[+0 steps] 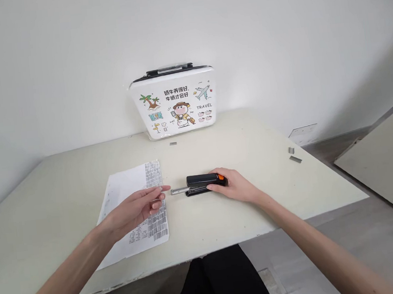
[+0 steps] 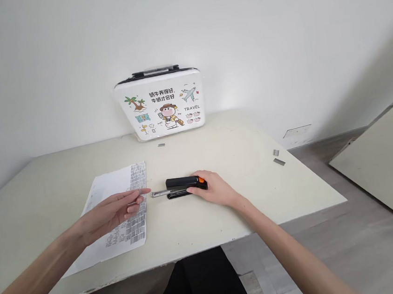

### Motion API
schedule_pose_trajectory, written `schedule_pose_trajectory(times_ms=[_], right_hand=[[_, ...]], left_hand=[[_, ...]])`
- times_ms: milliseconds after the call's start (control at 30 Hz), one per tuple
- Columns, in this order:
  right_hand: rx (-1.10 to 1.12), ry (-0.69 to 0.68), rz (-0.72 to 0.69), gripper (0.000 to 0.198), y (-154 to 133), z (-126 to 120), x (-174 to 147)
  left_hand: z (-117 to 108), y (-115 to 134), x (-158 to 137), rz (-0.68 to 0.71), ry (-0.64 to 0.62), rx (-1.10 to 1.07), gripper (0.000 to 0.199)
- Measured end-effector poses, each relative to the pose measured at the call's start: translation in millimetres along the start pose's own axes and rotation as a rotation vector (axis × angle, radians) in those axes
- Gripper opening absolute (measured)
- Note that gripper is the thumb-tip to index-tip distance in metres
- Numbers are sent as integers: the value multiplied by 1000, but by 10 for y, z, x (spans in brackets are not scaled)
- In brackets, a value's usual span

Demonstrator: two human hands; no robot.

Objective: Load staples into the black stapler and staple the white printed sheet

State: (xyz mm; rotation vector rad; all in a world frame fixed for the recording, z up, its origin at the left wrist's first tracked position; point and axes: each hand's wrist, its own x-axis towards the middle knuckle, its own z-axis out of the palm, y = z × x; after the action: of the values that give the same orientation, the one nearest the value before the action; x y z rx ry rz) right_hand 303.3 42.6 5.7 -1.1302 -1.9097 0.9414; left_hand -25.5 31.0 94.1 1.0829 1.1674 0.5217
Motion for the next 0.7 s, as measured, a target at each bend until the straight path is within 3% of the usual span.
schedule_pose_trajectory(times_ms=[100,267,333,433,700], right_hand=[[2,2,-5,29,4,6,0],[-3,1,-9,30,1,0,-4],[-6,1,-5,30,-5,-5,-4],[-6,3,-6,30,-13,-8,-2],[-8,8,-25,30,7,1,6]], left_hand=[[16,1,11,47,-22,168,43],[86,-113,100,335,302,676,47],[147,-180,143,471,351,808,46],[225,-253,215,597,295,904,46],[105,-263,447,565,119,1046,44]])
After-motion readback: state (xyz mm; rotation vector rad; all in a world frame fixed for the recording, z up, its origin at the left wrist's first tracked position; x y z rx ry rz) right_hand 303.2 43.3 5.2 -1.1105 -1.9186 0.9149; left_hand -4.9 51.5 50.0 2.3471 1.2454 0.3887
